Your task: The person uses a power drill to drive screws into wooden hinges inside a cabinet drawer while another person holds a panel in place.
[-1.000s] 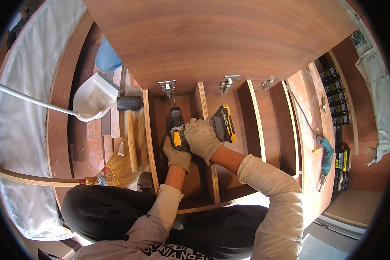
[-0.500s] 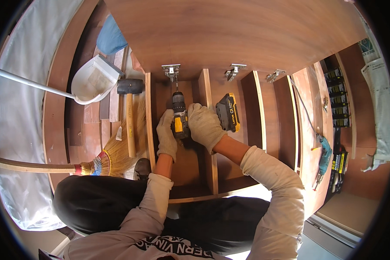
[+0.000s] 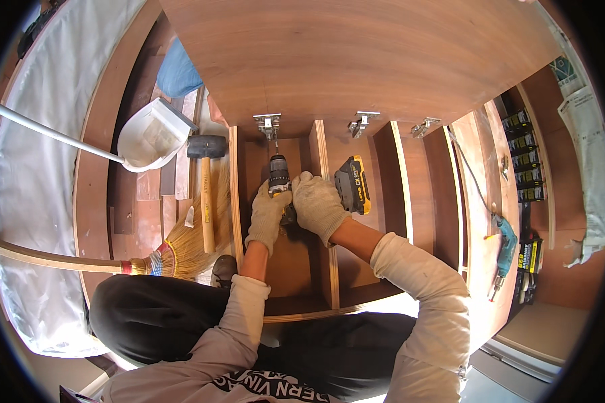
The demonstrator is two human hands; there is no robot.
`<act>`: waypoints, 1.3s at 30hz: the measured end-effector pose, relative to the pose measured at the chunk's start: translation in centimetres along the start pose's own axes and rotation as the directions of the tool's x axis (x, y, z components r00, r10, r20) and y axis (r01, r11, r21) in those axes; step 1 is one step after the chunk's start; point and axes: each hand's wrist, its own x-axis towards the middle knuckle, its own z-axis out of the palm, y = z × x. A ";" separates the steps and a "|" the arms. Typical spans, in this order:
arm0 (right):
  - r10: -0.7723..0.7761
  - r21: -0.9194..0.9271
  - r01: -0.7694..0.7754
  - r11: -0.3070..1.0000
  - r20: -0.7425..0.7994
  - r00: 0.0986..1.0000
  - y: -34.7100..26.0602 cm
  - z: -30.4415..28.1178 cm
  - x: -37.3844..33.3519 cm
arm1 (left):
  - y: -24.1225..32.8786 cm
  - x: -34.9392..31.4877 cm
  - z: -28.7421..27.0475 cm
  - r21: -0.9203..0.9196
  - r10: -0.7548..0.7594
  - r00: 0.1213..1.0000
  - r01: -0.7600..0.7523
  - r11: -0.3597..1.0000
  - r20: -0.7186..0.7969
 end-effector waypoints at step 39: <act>-0.079 -0.108 0.074 0.991 -0.043 0.996 -0.1 0.4 0.7 | -8.1 2.1 2.4 -0.164 0.409 0.865 -0.466 0.869 -0.290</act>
